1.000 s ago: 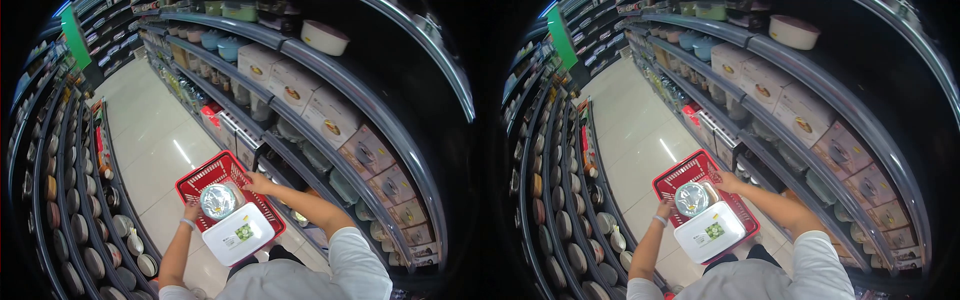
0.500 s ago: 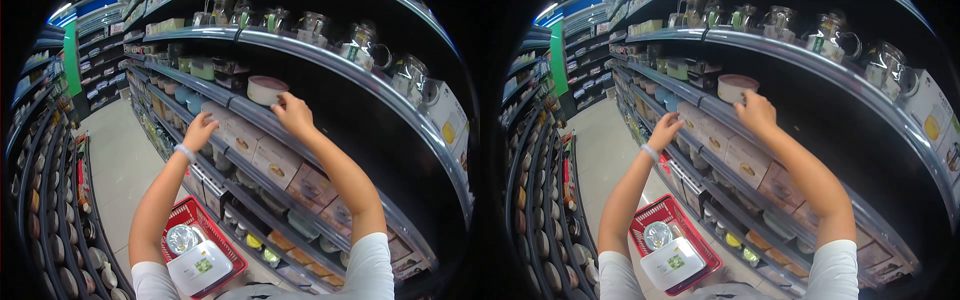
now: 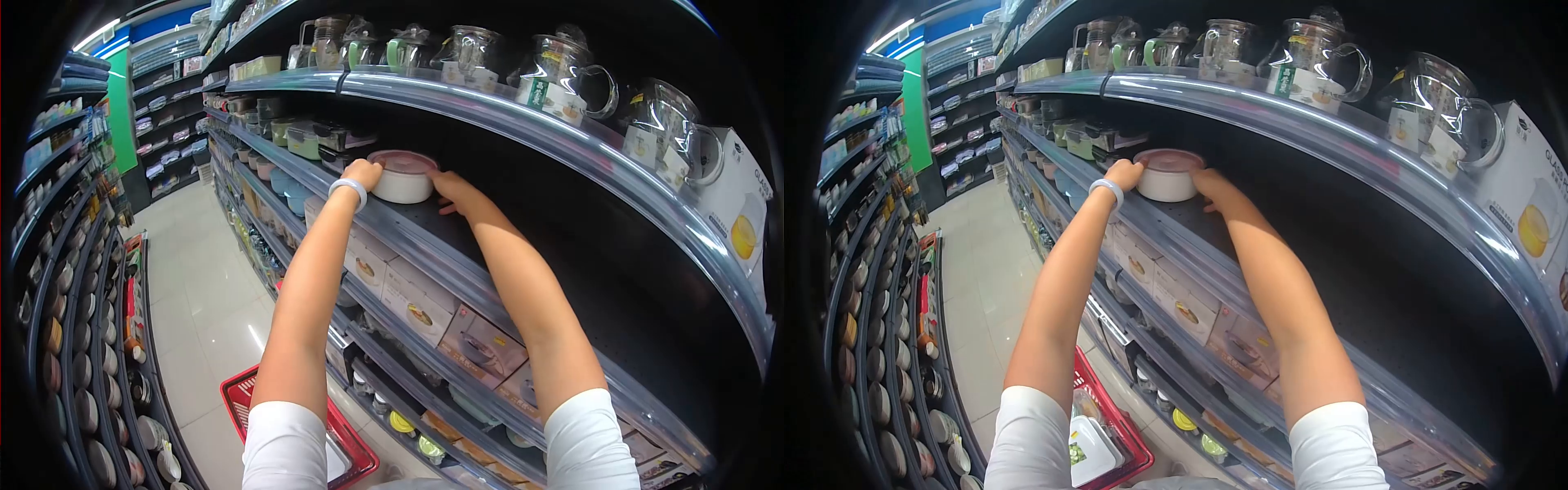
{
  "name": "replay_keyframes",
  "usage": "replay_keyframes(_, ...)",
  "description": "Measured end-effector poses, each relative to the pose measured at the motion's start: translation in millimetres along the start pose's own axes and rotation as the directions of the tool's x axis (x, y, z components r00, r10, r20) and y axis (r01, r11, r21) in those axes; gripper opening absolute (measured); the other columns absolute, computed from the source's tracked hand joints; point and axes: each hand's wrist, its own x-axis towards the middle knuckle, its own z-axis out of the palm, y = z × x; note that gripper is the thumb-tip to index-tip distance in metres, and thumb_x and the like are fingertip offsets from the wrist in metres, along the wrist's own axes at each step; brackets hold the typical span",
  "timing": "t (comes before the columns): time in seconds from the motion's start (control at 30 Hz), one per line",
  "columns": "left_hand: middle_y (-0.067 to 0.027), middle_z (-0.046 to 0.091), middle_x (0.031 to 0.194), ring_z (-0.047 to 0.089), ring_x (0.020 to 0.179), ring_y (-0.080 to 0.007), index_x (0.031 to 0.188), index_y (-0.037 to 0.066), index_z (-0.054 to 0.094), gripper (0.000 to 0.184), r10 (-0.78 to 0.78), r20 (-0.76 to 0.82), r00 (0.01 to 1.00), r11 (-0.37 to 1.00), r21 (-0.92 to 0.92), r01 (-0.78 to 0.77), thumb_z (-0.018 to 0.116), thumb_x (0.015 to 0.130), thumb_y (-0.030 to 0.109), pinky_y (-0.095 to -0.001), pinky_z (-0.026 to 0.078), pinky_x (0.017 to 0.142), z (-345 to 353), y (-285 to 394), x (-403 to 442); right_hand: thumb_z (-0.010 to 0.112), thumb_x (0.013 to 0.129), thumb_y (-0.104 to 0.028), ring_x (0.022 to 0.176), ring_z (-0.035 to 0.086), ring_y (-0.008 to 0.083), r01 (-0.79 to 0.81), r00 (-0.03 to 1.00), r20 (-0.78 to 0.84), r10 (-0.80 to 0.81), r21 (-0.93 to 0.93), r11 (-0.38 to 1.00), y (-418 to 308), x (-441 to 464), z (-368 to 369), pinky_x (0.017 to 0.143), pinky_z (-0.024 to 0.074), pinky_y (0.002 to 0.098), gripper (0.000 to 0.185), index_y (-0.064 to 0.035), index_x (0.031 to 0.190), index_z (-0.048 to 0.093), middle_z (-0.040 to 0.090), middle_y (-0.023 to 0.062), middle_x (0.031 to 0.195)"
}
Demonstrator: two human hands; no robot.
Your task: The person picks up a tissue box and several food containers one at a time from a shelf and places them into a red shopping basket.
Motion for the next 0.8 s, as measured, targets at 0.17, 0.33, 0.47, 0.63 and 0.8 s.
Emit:
replay_keyframes(0.17,-0.0272,0.052,0.111,0.048,0.110,-0.0387,0.104,-0.003,0.059,0.055,0.061,0.029,0.998,0.998,-0.028,-0.060,0.044,0.081,0.044,-0.0399,0.037,0.094,17,-8,15,0.046,0.084,-0.045,0.114,0.041,0.0394,0.031,0.999,-0.028,-0.027,0.188,0.982,4,3,15,0.082,0.0457,0.0466,0.064,-0.0018,0.129,0.035,0.032,0.0250,0.131)
replay_keyframes(0.33,-0.0301,0.052,0.111,0.049,0.108,-0.0391,0.106,-0.008,0.054,0.059,0.032,-0.055,0.998,0.978,-0.203,-0.043,0.053,0.074,0.042,-0.0391,0.038,0.093,11,3,-8,0.050,0.082,-0.038,0.108,0.045,0.0394,0.059,0.991,-0.134,-0.028,0.234,0.970,3,4,20,0.082,0.0450,0.0475,0.059,0.0008,0.125,0.039,0.040,0.0264,0.124)
replay_keyframes(0.47,-0.0237,0.059,0.092,0.060,0.082,-0.0268,0.098,-0.013,0.052,0.054,0.048,-0.179,0.983,0.951,-0.293,-0.099,0.062,0.071,0.033,-0.0341,0.049,0.059,17,-8,3,0.051,0.081,-0.032,0.096,0.053,0.0339,0.051,0.988,-0.156,0.002,0.338,0.940,-5,-13,24,0.074,0.0491,0.0435,0.051,0.0018,0.118,0.045,0.050,0.0224,0.112)
replay_keyframes(0.63,-0.0159,0.054,0.096,0.056,0.081,-0.0213,0.113,-0.009,0.041,0.063,0.016,-0.219,0.976,0.817,-0.560,-0.139,0.067,0.070,0.030,-0.0292,0.048,0.053,-20,-4,-42,0.056,0.078,-0.028,0.094,0.056,0.0321,0.163,0.985,-0.120,-0.124,0.412,0.896,-22,-43,30,0.071,0.0506,0.0403,0.056,0.0079,0.118,0.038,0.049,0.0229,0.112)
replay_keyframes(0.8,-0.0136,0.053,0.107,0.053,0.097,-0.0190,0.122,-0.004,0.032,0.071,0.095,0.012,0.995,0.544,-0.838,-0.041,0.072,0.069,0.021,-0.0325,0.042,0.084,-97,-27,-135,0.057,0.079,-0.020,0.081,0.059,0.0235,0.288,0.953,-0.057,-0.296,0.463,0.838,-45,-114,72,0.071,0.0508,0.0332,0.042,0.0065,0.110,0.046,0.056,0.0163,0.093)
